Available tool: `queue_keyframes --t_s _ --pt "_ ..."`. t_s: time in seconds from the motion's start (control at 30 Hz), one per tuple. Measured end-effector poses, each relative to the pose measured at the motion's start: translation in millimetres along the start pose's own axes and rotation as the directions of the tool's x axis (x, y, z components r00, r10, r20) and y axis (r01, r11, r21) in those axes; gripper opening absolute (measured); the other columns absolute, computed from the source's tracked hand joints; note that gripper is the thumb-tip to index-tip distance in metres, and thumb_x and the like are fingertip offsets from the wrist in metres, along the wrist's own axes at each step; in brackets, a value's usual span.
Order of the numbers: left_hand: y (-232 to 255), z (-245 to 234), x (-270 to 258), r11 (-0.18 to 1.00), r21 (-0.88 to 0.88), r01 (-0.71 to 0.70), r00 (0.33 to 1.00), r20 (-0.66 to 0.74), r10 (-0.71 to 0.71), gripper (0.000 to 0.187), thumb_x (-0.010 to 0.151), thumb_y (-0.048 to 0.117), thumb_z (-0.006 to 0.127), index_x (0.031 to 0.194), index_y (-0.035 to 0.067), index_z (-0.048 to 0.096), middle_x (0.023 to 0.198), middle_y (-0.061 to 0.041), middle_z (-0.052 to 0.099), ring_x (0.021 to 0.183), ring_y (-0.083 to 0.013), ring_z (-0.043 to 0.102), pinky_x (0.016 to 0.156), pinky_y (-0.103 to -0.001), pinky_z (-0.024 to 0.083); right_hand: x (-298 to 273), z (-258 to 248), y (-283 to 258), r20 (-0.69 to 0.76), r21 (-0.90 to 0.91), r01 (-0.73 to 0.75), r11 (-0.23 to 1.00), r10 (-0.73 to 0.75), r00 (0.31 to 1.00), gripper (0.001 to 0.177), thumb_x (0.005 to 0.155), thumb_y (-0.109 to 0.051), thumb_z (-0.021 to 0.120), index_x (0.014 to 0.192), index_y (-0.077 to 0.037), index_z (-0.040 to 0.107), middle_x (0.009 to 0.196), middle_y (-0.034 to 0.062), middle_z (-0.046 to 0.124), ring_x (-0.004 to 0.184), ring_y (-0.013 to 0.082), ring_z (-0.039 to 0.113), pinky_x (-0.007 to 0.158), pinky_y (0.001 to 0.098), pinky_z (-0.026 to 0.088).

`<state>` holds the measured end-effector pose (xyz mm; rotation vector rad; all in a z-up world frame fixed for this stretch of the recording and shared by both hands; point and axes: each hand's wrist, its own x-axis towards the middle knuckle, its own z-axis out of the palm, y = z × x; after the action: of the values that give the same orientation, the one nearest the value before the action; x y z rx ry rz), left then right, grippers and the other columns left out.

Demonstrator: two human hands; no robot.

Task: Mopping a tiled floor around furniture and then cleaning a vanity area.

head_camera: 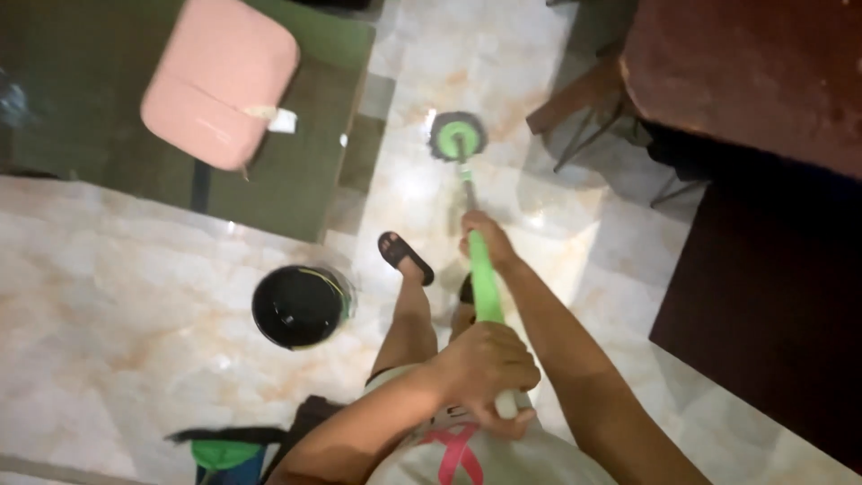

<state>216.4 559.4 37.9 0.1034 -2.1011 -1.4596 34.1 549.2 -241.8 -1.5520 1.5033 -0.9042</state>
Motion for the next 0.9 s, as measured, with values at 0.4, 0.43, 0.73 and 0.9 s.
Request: queue_keyframes --t_s 0.4,0.43,0.73,0.9 --pt "9.1 73.0 -31.4 0.999 -0.048 0.019 1.000 0.022 -0.018 0.021 0.070 0.020 0.070 0.073 0.010 0.052 0.071 -0.005 0.054 0.072 -0.0302 0.057 0.068 -0.041 0.046 -71.5 -18.0 26.8 -0.164 -0.095 0.031 0.995 -0.046 0.985 0.025 0.073 0.001 0.074 0.085 -0.004 0.053 0.092 0.0094 0.060 0.121 0.0376 0.057 0.100 0.0447 0.047" --pt "12.8 64.0 -34.8 0.999 -0.016 0.036 0.999 0.005 -0.036 0.020 0.070 0.020 0.070 0.073 0.010 0.052 0.072 -0.006 0.053 0.071 -0.0303 0.056 0.069 -0.041 0.046 -59.9 -8.3 20.2 -0.137 -0.043 0.047 0.998 -0.053 0.989 0.024 0.073 0.000 0.074 0.085 -0.004 0.053 0.098 0.0110 0.061 0.124 0.0374 0.054 0.102 0.0448 0.045" --pt "8.6 -2.9 -105.7 0.959 0.206 0.196 0.958 -0.247 -0.142 0.021 0.064 0.019 0.072 0.077 0.008 0.059 0.071 -0.008 0.056 0.068 -0.0288 0.058 0.071 -0.041 0.052 49.4 170.6 48.1 0.319 0.437 -0.144 0.888 -0.004 0.948 0.003 0.103 -0.004 0.062 0.101 -0.006 0.061 0.110 0.0103 0.058 0.111 0.0244 0.059 0.117 0.0419 0.045" --pt "-22.5 -34.9 -137.3 0.922 0.345 0.174 0.945 -0.320 -0.058 0.025 0.065 0.019 0.077 0.077 0.005 0.059 0.073 -0.010 0.058 0.067 -0.0300 0.060 0.069 -0.040 0.051 92.9 212.2 -18.1 0.274 0.105 0.047 0.993 -0.074 0.959 0.024 0.084 -0.002 0.060 0.107 -0.008 0.064 0.143 0.0154 0.048 0.112 0.0225 0.058 0.102 0.0363 0.048"
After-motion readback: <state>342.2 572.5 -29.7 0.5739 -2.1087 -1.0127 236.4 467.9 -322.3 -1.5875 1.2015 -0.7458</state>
